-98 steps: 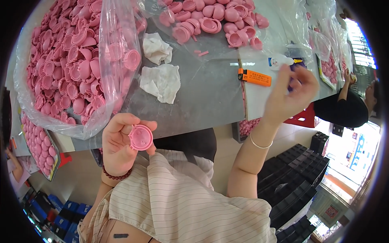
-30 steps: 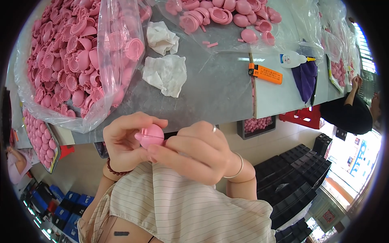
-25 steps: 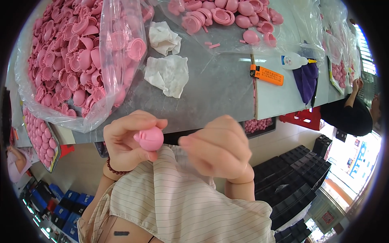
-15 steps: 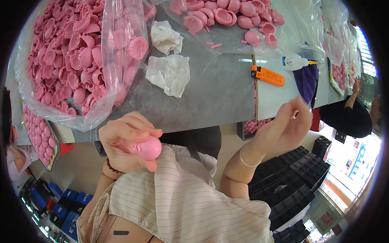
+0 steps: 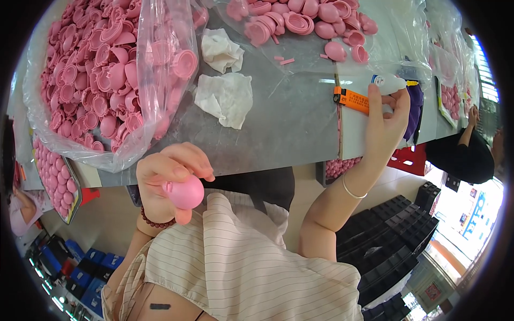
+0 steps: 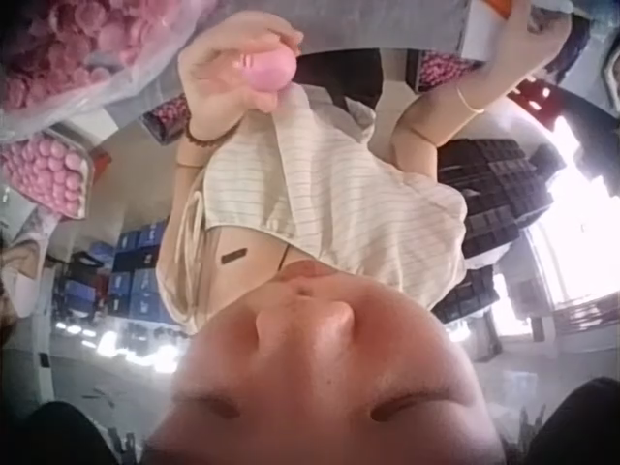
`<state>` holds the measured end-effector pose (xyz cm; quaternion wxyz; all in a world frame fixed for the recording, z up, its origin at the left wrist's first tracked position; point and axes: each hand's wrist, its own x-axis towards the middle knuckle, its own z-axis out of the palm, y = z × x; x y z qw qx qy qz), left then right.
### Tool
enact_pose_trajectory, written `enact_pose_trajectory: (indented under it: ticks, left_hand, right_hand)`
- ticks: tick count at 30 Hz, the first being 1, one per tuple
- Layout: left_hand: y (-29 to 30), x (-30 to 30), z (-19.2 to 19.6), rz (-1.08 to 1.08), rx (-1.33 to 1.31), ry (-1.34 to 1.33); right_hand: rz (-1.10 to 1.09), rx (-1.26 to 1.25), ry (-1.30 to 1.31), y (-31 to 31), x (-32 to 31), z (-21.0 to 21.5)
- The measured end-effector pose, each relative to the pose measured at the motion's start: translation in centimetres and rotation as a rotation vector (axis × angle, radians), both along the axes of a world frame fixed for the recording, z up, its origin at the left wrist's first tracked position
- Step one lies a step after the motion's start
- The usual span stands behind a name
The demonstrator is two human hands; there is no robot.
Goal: Applying glue to pink plastic spherical halves and pressing them together to form a whole sphere, then placing finished parts into a tray.
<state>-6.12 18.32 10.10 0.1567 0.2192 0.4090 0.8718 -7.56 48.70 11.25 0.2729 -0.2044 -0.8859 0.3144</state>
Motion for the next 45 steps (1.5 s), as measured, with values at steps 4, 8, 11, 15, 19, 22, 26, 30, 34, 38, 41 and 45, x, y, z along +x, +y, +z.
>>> enact_pose_trajectory:
  ticks: [4, 8, 11, 15, 19, 22, 26, 30, 34, 38, 41, 45]
  left_hand:
    - [-0.1, 0.1, -0.1, -0.001, -0.061, 0.003]
    - [-0.5, -0.1, 0.4, -0.110, 0.037, -0.118]
    - [-0.2, 0.1, 0.5, -0.106, 0.078, -0.156]
    - [-0.3, -0.3, 1.0, -0.012, -0.097, -0.079]
    - [-1.3, 0.2, 1.7, -0.020, -0.183, 0.174]
    - [-3.3, 0.2, 2.7, 0.030, -0.214, 0.300]
    - [-9.7, 0.1, 3.1, 0.299, -0.403, 0.463]
    - [-17.2, 1.1, 4.9, 1.148, -1.187, 0.410]
    - [-23.2, 0.4, 2.7, 1.007, -1.633, 0.353]
    - [-21.9, -0.9, 2.4, 0.984, -1.869, 0.554]
    - [-21.4, -2.0, 2.7, 0.972, -1.898, 0.459]
    - [-22.9, -3.0, 2.9, 0.814, -1.912, 0.309]
  right_hand:
    - [-0.048, 0.077, -0.067, 0.4, -0.3, 0.5]
    - [-0.007, 0.019, 0.170, -0.3, -0.4, 0.6]
    - [0.011, -0.018, 0.412, -3.9, 0.7, 1.9]
    - [0.329, -0.428, 0.466, -8.5, 2.2, 1.7]
    - [0.519, -0.557, 0.232, -11.2, 2.3, 1.1]
    - [0.531, -0.541, 0.100, -11.0, 2.9, 0.4]
    - [0.533, -0.635, 0.164, -9.8, 3.4, -0.5]
    - [0.589, -0.682, 0.156, -10.2, 3.2, -0.1]
    - [0.607, -0.628, 0.098, -10.3, 3.1, 0.0]
    - [0.608, -0.580, 0.084, -10.3, 3.1, 0.0]
    - [0.604, -0.608, 0.073, -10.3, 3.1, 0.1]
    - [0.577, -0.577, 0.061, -10.8, 3.1, 0.4]
